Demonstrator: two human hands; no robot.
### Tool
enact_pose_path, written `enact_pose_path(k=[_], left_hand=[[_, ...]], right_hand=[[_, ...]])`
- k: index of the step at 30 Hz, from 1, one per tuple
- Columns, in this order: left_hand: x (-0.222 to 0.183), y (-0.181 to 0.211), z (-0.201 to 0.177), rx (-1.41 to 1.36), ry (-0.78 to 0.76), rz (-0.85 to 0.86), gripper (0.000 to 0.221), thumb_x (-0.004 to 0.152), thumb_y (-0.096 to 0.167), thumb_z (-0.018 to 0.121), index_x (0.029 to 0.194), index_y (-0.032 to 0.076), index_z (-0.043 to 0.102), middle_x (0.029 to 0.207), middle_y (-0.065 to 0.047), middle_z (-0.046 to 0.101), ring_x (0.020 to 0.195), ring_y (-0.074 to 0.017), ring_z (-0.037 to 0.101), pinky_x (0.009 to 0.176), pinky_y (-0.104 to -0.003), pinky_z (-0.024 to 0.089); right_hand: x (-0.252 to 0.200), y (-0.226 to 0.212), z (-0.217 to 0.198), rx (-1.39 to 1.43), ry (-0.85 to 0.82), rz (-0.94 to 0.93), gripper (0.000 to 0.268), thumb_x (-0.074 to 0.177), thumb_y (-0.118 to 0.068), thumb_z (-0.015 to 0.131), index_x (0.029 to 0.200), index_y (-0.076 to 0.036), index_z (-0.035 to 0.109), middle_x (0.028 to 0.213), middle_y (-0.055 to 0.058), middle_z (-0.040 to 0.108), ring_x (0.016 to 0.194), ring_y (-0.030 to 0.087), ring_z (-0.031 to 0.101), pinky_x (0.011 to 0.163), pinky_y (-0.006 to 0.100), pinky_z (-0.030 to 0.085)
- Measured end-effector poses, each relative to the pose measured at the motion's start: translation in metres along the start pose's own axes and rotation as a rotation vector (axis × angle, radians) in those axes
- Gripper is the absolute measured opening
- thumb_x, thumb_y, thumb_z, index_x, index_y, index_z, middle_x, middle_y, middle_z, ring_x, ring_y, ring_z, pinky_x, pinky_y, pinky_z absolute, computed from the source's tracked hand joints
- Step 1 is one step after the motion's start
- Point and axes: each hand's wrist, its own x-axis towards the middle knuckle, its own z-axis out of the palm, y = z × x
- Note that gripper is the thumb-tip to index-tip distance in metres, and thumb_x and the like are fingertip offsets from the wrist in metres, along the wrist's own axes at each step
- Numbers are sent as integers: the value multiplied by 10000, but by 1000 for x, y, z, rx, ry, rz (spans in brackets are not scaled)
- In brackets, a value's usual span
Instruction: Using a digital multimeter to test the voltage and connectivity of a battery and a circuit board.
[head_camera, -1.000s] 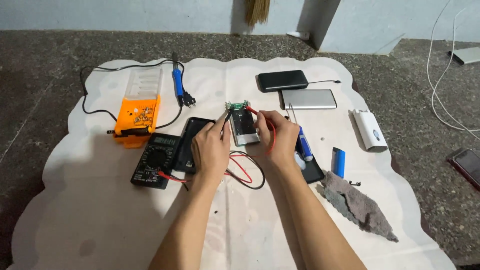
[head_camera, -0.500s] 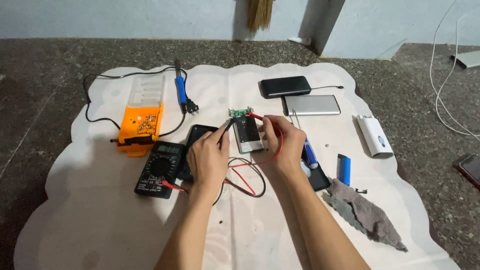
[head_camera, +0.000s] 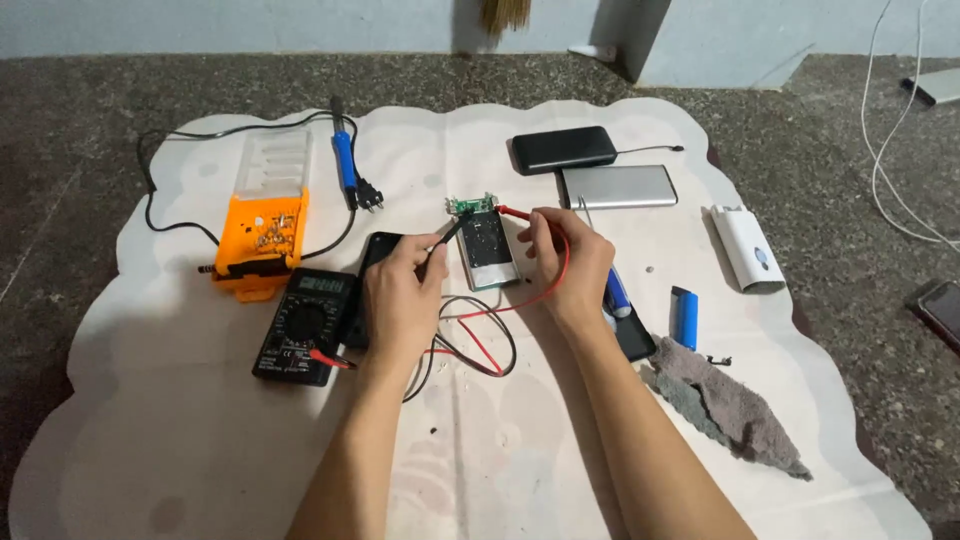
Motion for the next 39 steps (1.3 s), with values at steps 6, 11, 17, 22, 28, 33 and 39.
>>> enact_pose_path(k=[6,11,17,22,28,33,39], left_hand=[[0,2,-1,-78,36,-13,162,963,182,699,1055,66,766,730,-71,771,779,-271,767,714,-370,586],[-1,8,-5,-70,36,-27,151,960,191,709,1054,93,775,733,-36,773,781,-220,771,729,-331,596],[-1,10,-9,-56,26,-55,208,1004,179,642,1085,45,779,756,-76,770,803,-262,755,739,-356,597],[-4,5,-6,-21,71,-31,185,992,162,664,1075,54,788,752,-74,768,807,-254,748,742,-355,604],[-3,6,-7,-38,139,32,164,974,113,675,1046,22,791,725,-99,750,783,-268,739,717,-348,605],[-4,8,-6,-34,172,80,154,971,92,683,1042,11,793,720,-118,742,778,-287,735,709,-354,601],[-4,5,-7,-31,226,140,145,968,62,684,1036,-11,789,710,-135,737,770,-300,723,718,-359,589]], right_hand=[[1,-9,-1,36,1,-5,180,1031,-151,627,1075,-28,750,732,87,764,625,192,715,636,298,550],[1,-4,0,53,-3,-19,199,1044,-139,606,1104,-7,741,775,104,775,659,184,721,638,285,540],[1,1,-1,36,-8,-9,186,1037,-117,612,1107,-2,740,779,116,774,659,197,721,634,299,540],[0,-1,-2,40,5,-4,210,1048,-158,608,1110,-6,739,787,107,775,668,178,724,634,277,537],[0,-1,-3,4,17,-1,193,1039,-136,610,1104,-10,742,779,90,776,658,170,724,628,271,536],[0,-2,-3,-20,10,8,184,1033,-121,622,1107,-5,744,783,100,775,656,181,726,633,283,540],[0,-2,-3,-23,25,30,179,1037,-106,617,1113,-1,741,797,114,776,658,185,723,642,292,541]])
